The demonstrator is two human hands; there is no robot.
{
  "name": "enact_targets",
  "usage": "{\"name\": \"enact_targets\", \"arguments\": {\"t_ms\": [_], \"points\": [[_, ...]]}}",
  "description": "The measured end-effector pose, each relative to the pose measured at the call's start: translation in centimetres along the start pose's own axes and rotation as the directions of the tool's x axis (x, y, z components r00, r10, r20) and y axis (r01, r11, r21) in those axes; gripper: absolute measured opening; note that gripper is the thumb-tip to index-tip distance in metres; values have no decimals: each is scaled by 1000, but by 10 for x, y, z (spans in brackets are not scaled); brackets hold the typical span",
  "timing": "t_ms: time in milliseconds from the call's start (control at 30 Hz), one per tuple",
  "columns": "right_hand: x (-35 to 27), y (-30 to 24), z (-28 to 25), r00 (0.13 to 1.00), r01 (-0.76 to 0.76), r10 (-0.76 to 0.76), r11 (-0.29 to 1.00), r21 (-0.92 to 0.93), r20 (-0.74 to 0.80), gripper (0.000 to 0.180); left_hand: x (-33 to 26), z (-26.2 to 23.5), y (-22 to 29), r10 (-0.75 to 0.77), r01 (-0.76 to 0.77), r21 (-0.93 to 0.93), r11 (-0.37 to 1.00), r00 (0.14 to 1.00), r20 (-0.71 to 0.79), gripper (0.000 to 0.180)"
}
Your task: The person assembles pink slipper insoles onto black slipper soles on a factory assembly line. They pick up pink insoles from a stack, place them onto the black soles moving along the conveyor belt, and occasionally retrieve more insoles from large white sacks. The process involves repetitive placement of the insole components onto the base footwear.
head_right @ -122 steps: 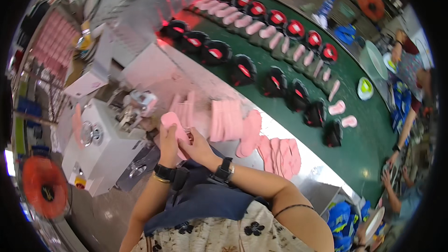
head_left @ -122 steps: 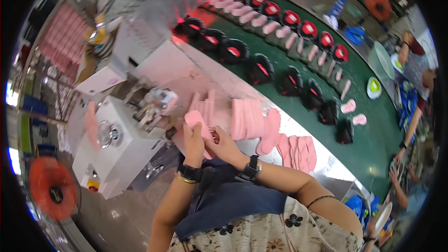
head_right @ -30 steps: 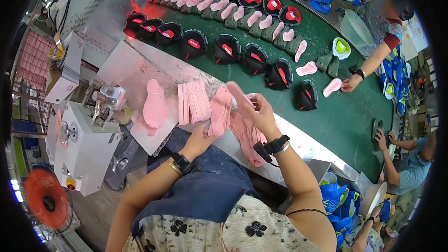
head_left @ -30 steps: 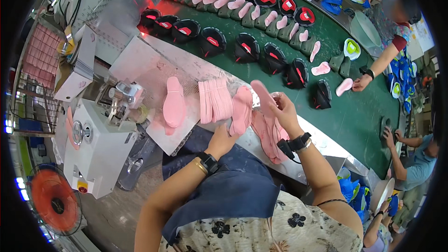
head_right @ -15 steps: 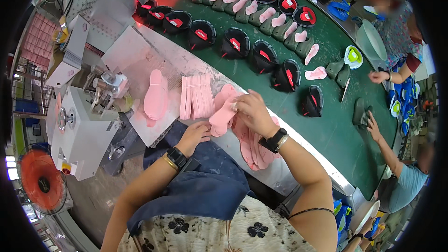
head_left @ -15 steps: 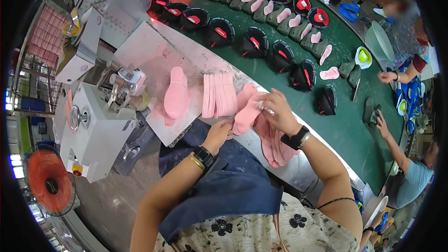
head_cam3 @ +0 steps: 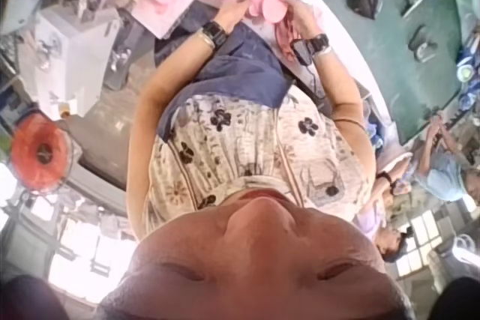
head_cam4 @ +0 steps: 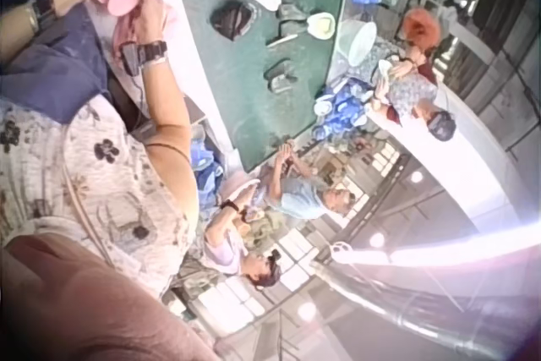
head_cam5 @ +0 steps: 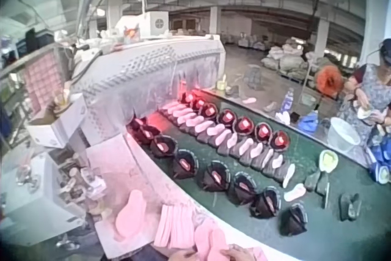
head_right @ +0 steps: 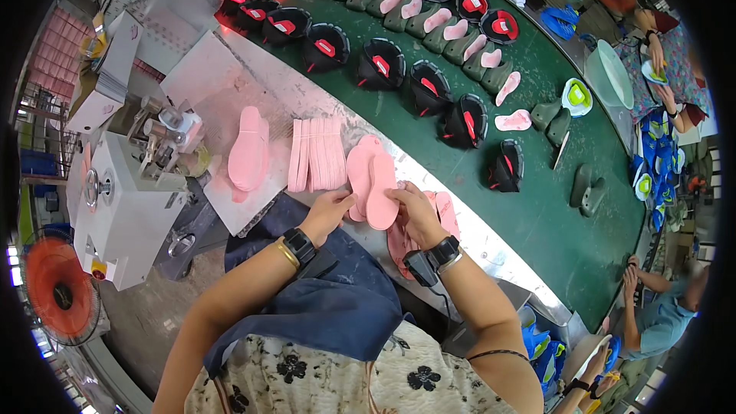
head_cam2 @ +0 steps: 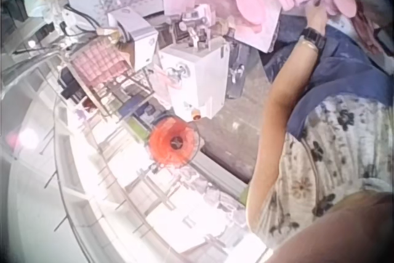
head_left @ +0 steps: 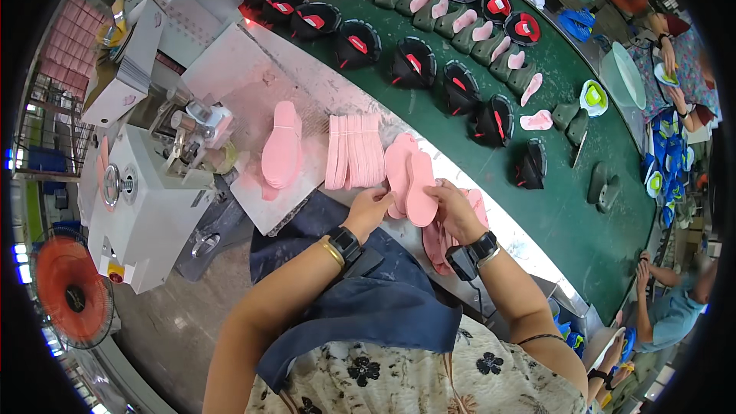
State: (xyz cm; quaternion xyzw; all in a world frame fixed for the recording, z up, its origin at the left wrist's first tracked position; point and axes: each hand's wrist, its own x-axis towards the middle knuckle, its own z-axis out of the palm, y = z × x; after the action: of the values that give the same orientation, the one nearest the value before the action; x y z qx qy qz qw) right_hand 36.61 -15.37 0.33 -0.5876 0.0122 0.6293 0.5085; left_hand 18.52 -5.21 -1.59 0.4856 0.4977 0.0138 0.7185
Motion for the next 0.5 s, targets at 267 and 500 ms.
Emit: {"name": "enact_targets", "arguments": {"t_ms": [267,500], "points": [[-19,-12,-11,977,208,-205,977,42,-57,22,1,8,-21,144,-140,40,989,980,-137,42],[-29,-18,-12,958,273,-284,943,-192,-30,26,-18,19,-10,100,-143,-226,964,977,-189,41]]}}
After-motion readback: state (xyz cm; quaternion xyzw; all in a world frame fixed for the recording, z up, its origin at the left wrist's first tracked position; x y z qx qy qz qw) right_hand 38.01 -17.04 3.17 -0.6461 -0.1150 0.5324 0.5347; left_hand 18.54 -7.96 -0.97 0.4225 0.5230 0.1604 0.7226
